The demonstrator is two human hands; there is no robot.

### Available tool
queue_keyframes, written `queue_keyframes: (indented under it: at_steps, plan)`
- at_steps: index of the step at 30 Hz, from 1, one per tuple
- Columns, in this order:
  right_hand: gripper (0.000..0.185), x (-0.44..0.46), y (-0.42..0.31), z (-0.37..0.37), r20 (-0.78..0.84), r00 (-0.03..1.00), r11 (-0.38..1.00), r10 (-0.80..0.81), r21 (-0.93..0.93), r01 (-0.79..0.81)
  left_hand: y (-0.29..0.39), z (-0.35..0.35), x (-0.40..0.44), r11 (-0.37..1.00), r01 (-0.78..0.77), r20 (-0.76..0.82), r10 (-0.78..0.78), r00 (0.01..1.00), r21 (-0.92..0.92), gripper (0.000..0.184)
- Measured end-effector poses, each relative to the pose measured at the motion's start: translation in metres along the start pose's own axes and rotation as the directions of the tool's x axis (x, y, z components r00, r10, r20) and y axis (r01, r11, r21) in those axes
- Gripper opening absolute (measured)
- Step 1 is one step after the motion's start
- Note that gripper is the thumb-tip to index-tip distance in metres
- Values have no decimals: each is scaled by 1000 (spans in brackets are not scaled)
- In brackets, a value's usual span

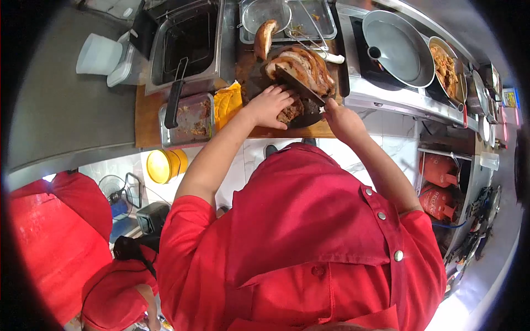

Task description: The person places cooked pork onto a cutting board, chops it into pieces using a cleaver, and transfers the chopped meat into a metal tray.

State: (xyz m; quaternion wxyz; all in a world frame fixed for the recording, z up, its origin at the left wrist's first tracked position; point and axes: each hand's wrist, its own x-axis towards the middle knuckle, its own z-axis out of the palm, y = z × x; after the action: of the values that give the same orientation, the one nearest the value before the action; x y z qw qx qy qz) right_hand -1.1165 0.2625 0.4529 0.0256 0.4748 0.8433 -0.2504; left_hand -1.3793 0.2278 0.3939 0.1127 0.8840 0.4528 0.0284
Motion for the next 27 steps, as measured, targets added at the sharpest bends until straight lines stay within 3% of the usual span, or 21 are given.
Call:
queue_keyframes:
  at_steps: [3, 5, 9, 11, 12, 14, 15, 16, 18, 20, 22, 24, 27]
  plan:
    - [20, 2, 1, -2, -22, 1000, 999, -5, -47, 4, -2, 4, 10, 998, -60, -17, 59, 998, -36, 85]
    - [20, 6, 4, -2, -27, 1000, 998, -15, -58, 13, -1, 13, 11, 998, -19, -96, 12, 995, -67, 78]
    - [20, 14, 13, 0, -24, 1000, 996, -11, -92, 9, 9, 12, 5, 993, 56, -49, -61, 997, -103, 72]
    - [20, 19, 18, 4, -39, 999, 994, -21, -112, 16, 15, 16, 0, 987, 139, -249, -156, 956, -84, 65]
    - [19, 20, 20, 5, -55, 998, 991, -29, -134, 22, 22, 14, -1, 986, 140, -246, -157, 957, -85, 65]
    - [20, 24, 17, 3, -69, 997, 993, -19, -115, 11, 38, 9, 8, 831, 544, -252, -554, 794, -112, 61]
    - [20, 24, 14, 3, -80, 997, 995, -9, -98, 1, 44, 17, 14, 753, 649, -338, -643, 687, -114, 66]
    - [20, 24, 13, 7, -76, 997, 995, -12, -98, 4, 51, 16, 20, 750, 652, -336, -647, 685, -114, 66]
    - [21, 26, 13, 16, -134, 990, 999, -42, -17, 40, 64, 8, 28, 616, 754, -282, -783, 555, -228, 73]
    - [22, 15, 12, 22, -104, 993, 998, -48, 30, 51, 71, 2, 22, 573, 764, -204, -820, 535, -298, 83]
    - [23, 1, 10, 30, -77, 996, 997, -42, 65, 47, 64, 10, 5, 665, 660, -226, -743, 629, -349, 90]
    - [25, -3, 10, 35, -14, 999, 998, -31, 50, 31, 64, 18, -3, 668, 626, -238, -736, 634, -402, 87]
    - [26, 6, 10, 37, -47, 996, 997, -70, 35, 72, 68, 18, 0, 633, 579, -260, -759, 597, -514, 68]
